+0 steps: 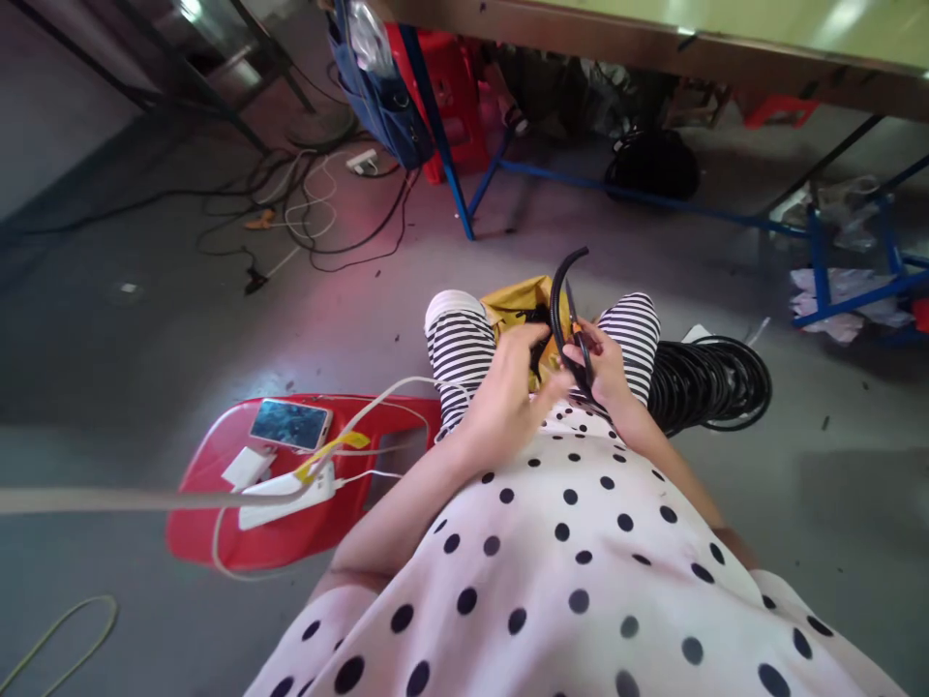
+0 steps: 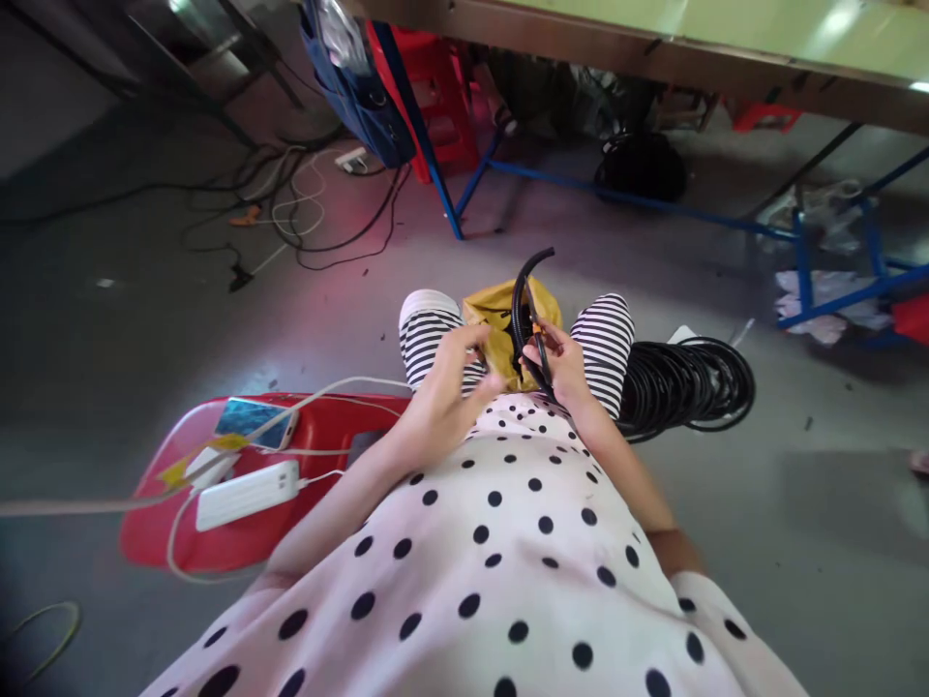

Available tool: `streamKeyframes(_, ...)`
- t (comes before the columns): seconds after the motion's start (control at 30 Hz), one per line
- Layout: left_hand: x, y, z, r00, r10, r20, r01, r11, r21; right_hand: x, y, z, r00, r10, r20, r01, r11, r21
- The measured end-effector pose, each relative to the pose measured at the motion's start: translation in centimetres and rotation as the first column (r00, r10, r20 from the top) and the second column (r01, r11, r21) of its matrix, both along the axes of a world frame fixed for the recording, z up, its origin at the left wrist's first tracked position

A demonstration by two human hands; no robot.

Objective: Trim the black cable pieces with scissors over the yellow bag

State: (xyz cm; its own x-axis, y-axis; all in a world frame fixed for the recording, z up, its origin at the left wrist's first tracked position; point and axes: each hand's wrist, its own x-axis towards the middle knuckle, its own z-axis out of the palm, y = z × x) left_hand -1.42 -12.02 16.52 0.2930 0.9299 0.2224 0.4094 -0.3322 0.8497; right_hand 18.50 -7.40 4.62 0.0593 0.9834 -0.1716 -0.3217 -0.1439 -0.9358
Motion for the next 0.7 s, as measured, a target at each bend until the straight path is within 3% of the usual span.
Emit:
streamKeyframes(0.07,2.0,3.5,-3.8,0.931,0.336,0.14,-0.305,0.93,-0.205,-0.8,-0.7,-0.4,1.0,-0.003,-0.008,0.003,1.0,-0.007)
streamKeyframes(0.13,3.7,7.1,-6.6,0.794,0.554,0.251,-0.411,0.793,-0.45,-1.4,-1.3,-1.1,1.0,0.009,-0.008,-0.009,0.999,-0.032)
streamKeyframes(0.17,4.4,8.9,-7.5,0.744,0.604,0.285,-0.389,0.739,-0.549,-1.6,-1.6,-1.5,1.0,0.015,-0.005,-0.015,0.999,-0.046)
streamKeyframes(0.27,5.5,13.2,-8.7,0.741,0.58,0.338,-0.205,0.675,-0.709,-1.9,-2.0,-2.3,1.0,0.019,-0.001,-0.019,0.997,-0.079)
streamKeyframes(0.47,5.9,18.8,-10.2,0.857,0.309,0.413,0.213,0.517,-0.829,-1.5,-2.0,-3.3,0.996,-0.063,0.061,0.069,0.992,-0.102)
streamKeyframes(0.6,5.5,21.3,-11.9,0.825,0.299,0.48,0.279,0.523,-0.806,-1.5,-0.3,-3.8,0.994,-0.062,0.092,0.073,0.99,-0.118)
streamKeyframes(0.63,5.3,22.0,-12.4,0.812,0.327,0.483,0.251,0.551,-0.796,-1.5,0.6,-3.8,0.992,-0.068,0.103,0.079,0.99,-0.113)
streamKeyframes(0.7,4.5,23.4,-13.4,0.813,0.374,0.445,0.099,0.666,-0.74,-1.6,3.1,-4.1,0.987,-0.093,0.128,0.106,0.989,-0.1)
